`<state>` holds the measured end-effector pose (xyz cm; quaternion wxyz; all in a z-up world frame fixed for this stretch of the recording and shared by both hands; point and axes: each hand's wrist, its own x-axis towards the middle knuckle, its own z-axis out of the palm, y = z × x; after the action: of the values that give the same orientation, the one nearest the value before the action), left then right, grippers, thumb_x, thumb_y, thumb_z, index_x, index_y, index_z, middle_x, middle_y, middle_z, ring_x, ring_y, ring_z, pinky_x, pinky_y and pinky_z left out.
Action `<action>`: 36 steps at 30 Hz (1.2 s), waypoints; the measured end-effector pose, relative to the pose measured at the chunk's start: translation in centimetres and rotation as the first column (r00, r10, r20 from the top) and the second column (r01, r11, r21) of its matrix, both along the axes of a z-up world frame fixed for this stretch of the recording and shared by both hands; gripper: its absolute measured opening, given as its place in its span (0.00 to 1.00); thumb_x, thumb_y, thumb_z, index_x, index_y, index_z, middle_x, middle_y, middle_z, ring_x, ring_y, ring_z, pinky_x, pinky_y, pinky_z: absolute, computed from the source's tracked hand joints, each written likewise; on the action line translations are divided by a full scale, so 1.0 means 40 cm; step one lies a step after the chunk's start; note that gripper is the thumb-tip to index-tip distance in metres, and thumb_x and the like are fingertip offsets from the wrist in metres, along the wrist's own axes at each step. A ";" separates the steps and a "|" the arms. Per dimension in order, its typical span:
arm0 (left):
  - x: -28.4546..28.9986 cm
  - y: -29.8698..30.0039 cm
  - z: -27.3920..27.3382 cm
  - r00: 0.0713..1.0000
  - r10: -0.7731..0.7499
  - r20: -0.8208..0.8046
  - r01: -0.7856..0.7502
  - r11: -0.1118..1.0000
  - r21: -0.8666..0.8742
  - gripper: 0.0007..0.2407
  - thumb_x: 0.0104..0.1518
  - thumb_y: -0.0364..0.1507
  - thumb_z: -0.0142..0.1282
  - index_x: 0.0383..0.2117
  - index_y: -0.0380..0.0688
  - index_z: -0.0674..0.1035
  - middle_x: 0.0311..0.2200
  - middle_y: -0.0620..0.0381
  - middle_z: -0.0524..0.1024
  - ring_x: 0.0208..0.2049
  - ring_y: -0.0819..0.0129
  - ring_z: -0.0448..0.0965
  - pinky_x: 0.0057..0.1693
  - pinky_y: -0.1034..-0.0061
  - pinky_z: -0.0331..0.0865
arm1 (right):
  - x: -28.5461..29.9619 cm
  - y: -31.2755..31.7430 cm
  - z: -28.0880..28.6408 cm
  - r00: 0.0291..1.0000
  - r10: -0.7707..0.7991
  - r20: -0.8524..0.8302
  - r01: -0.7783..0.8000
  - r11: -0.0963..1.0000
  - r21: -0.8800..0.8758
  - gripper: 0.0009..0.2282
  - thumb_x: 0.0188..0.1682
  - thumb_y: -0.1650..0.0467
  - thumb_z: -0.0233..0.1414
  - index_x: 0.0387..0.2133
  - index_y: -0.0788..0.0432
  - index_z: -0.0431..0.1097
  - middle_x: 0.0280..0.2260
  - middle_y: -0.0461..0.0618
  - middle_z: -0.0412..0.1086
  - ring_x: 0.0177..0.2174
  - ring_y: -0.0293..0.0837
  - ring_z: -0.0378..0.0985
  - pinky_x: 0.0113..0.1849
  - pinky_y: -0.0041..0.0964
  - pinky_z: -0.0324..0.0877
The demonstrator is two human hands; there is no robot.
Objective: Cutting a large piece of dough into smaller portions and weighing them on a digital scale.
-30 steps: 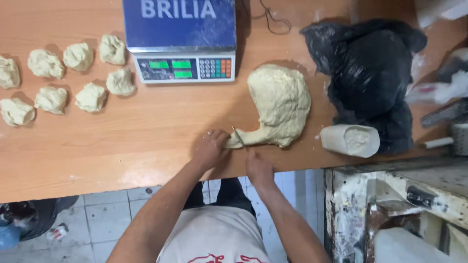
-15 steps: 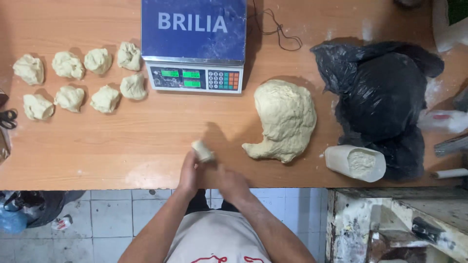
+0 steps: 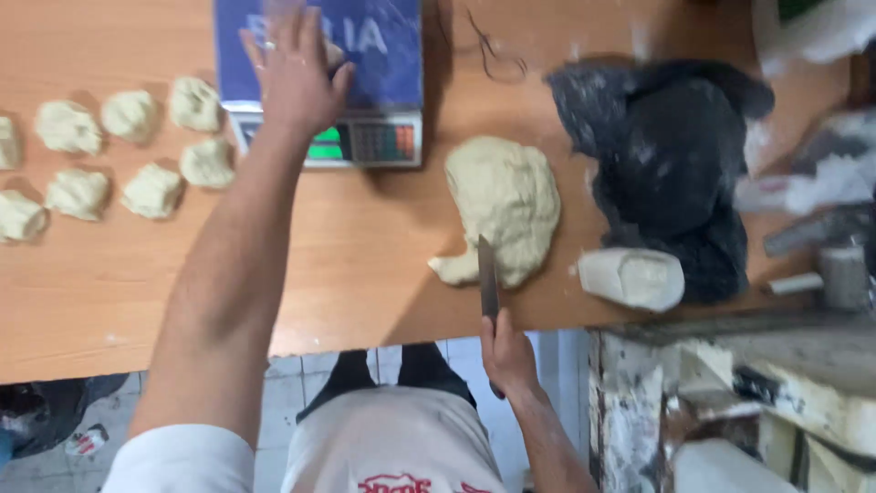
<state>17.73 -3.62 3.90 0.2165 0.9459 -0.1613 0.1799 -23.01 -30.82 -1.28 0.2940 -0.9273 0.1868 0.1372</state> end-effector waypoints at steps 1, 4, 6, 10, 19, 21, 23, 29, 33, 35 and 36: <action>-0.055 -0.024 -0.022 1.000 -0.017 -0.017 0.017 1.000 -0.006 0.28 0.61 0.40 0.63 0.63 0.37 0.70 0.63 0.38 0.68 0.65 0.42 0.66 0.67 0.50 0.59 | -0.034 0.010 0.020 1.000 -0.017 -0.017 0.017 1.000 -0.006 0.13 0.57 0.62 0.45 0.36 0.61 0.63 0.24 0.69 0.73 0.28 0.72 0.75 0.29 0.67 0.67; -0.176 -0.084 -0.109 0.995 -0.088 -0.041 0.092 0.991 0.094 0.28 0.61 0.31 0.62 0.68 0.36 0.67 0.65 0.29 0.61 0.61 0.31 0.63 0.65 0.40 0.54 | -0.002 0.027 0.032 0.994 -0.033 -0.107 0.030 0.999 -0.031 0.13 0.56 0.61 0.44 0.39 0.61 0.62 0.23 0.69 0.73 0.28 0.71 0.77 0.29 0.67 0.68; -0.341 -0.135 -0.267 0.755 -0.309 -0.578 0.269 0.950 -0.157 0.10 0.66 0.31 0.51 0.49 0.45 0.77 0.50 0.43 0.77 0.53 0.47 0.76 0.61 0.57 0.69 | 0.011 0.041 0.029 0.987 0.006 -0.160 -0.016 0.998 -0.058 0.13 0.56 0.62 0.43 0.42 0.61 0.61 0.20 0.67 0.74 0.25 0.69 0.78 0.29 0.66 0.69; -0.610 -0.224 -0.164 0.587 -0.529 -0.613 0.390 0.848 -0.359 0.24 0.47 0.34 0.67 0.51 0.40 0.75 0.54 0.41 0.72 0.55 0.40 0.70 0.58 0.54 0.65 | 0.037 0.038 0.010 0.991 0.054 -0.119 -0.070 0.989 -0.129 0.13 0.55 0.63 0.44 0.43 0.61 0.62 0.19 0.66 0.73 0.23 0.70 0.77 0.28 0.68 0.69; -0.624 -0.267 -0.115 0.384 -0.292 -0.876 -0.007 0.948 -0.319 0.22 0.51 0.41 0.68 0.48 0.40 0.80 0.45 0.40 0.79 0.48 0.46 0.79 0.55 0.60 0.72 | 0.063 0.032 0.034 0.991 0.063 -0.115 -0.087 0.974 -0.211 0.12 0.55 0.61 0.45 0.37 0.59 0.62 0.19 0.69 0.73 0.25 0.72 0.76 0.30 0.70 0.67; -0.630 -0.211 -0.099 0.451 -0.315 -0.835 0.205 0.947 -0.246 0.14 0.53 0.37 0.63 0.43 0.45 0.83 0.41 0.42 0.80 0.44 0.47 0.80 0.52 0.57 0.72 | 0.048 0.035 0.046 0.996 0.026 -0.091 -0.036 0.994 -0.107 0.13 0.57 0.61 0.43 0.35 0.59 0.62 0.20 0.67 0.73 0.26 0.72 0.76 0.28 0.68 0.67; -0.651 -0.173 -0.185 0.564 -0.315 -0.763 0.161 0.948 -0.273 0.14 0.50 0.34 0.64 0.42 0.45 0.84 0.40 0.44 0.81 0.44 0.47 0.80 0.51 0.56 0.72 | 0.040 0.050 0.048 0.989 0.026 -0.145 -0.042 0.993 -0.107 0.13 0.56 0.61 0.43 0.35 0.59 0.62 0.21 0.67 0.73 0.26 0.71 0.76 0.29 0.68 0.68; -0.702 -0.160 -0.227 0.703 -0.284 -0.652 0.076 0.941 -0.328 0.11 0.50 0.29 0.63 0.40 0.45 0.84 0.39 0.49 0.81 0.42 0.49 0.80 0.49 0.58 0.73 | 0.040 0.074 0.020 0.979 0.122 -0.162 -0.152 0.971 -0.185 0.11 0.54 0.62 0.45 0.38 0.58 0.63 0.22 0.67 0.74 0.26 0.71 0.77 0.31 0.70 0.68; -0.702 -0.160 -0.280 0.782 -0.324 -0.533 0.125 0.919 -0.374 0.11 0.48 0.27 0.62 0.38 0.43 0.84 0.39 0.48 0.80 0.41 0.48 0.79 0.49 0.58 0.73 | 0.109 0.087 0.010 0.969 0.166 -0.182 -0.199 0.963 -0.181 0.12 0.57 0.63 0.44 0.38 0.61 0.63 0.24 0.66 0.75 0.28 0.69 0.78 0.33 0.68 0.70; -0.706 -0.161 -0.238 0.753 -0.308 -0.582 0.107 0.930 -0.353 0.10 0.51 0.28 0.62 0.38 0.44 0.84 0.39 0.49 0.80 0.41 0.48 0.79 0.49 0.57 0.72 | 0.060 0.080 0.000 0.948 0.200 -0.247 -0.248 0.951 -0.183 0.12 0.56 0.64 0.44 0.39 0.62 0.62 0.24 0.66 0.75 0.28 0.69 0.79 0.33 0.66 0.71; -0.674 -0.161 -0.218 0.745 -0.276 -0.607 0.085 0.942 -0.324 0.08 0.53 0.28 0.61 0.38 0.45 0.84 0.40 0.50 0.80 0.42 0.48 0.78 0.49 0.57 0.72 | 0.070 0.075 -0.011 0.927 0.249 -0.282 -0.307 0.933 -0.186 0.12 0.54 0.65 0.44 0.40 0.63 0.62 0.25 0.67 0.75 0.28 0.68 0.79 0.32 0.65 0.72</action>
<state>-9.25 -10.04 -4.80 0.4046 0.8895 -0.1421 -0.1576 -20.22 -27.80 -1.71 0.1373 -0.9466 0.1029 0.2730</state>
